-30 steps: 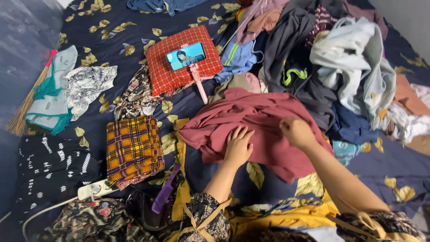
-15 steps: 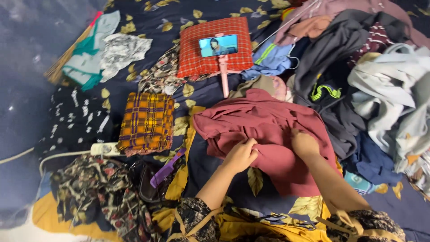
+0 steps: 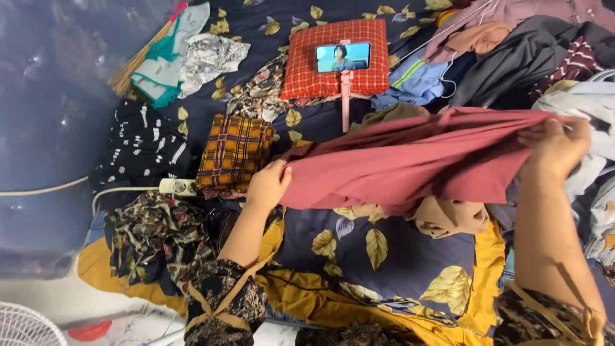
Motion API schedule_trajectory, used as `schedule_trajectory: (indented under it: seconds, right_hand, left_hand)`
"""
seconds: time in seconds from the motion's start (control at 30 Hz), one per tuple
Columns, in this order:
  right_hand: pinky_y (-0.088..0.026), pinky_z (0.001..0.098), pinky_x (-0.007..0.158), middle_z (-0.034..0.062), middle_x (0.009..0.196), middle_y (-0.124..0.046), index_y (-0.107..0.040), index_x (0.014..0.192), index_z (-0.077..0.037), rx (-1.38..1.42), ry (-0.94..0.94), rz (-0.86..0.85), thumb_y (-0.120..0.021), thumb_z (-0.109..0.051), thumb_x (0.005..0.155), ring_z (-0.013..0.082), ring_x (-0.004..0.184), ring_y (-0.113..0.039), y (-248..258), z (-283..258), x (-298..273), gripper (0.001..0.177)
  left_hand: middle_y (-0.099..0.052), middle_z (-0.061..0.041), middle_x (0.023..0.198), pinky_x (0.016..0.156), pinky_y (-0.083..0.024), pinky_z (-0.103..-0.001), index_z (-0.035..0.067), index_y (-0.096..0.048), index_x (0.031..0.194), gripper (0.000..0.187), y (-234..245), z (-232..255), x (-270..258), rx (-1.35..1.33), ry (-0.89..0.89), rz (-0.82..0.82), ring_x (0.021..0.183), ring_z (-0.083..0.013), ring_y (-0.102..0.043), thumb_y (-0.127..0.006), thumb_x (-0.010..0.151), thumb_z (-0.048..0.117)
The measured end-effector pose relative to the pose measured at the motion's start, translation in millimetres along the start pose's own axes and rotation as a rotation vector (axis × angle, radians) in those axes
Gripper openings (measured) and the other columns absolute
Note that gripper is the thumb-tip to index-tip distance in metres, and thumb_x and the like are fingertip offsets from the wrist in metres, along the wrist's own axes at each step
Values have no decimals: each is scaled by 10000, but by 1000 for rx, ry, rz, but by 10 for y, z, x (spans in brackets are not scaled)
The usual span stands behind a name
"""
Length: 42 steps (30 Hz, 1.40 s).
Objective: Folding and organizing various articles of clothing on a bed.
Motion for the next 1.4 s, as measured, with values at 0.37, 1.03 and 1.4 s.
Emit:
schedule_trajectory:
  seconds: [0.37, 1.03, 1.4]
  right_hand:
    - [-511, 349, 591, 107, 846, -669, -646, 1043, -18, -79, -502, -151, -538, -129, 992, 219, 663, -621, -69, 828, -852, 163]
    - [-555, 527, 834, 228, 987, -723, -610, 1129, -78, -1367, 17, -599, -626, -266, 889, 432, 912, -701, -1109, 1178, -2563, 306]
    - [-532, 493, 923, 237, 992, -710, -606, 1113, -50, -1376, 35, -503, -684, -236, 803, 423, 1011, -668, -831, 892, -2865, 369]
  left_hand:
    - [-601, -164, 1381, 1064, -443, -459, 140, -652, 1278, 430, -1616, 512, 122, -212, -138, -386, 1268, -371, -551, -714, 873, 269]
    - [-605, -80, 1159, 920, -436, -301, 32, -658, 1398, 432, -2852, -331, -604, -1321, 356, -368, 1061, -183, -533, -730, 984, 135]
    - [-756, -205, 1057, 900, -535, -347, -37, -678, 1157, 423, -2337, -58, -665, -804, 196, -239, 1019, -273, -731, -729, 903, 298]
Point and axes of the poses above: each hand's wrist, its own x-axis towards the middle knuckle, its own y-axis out of the back of the hand, z = x × y, the point moved 10 cm from there along x, towards the middle knuckle
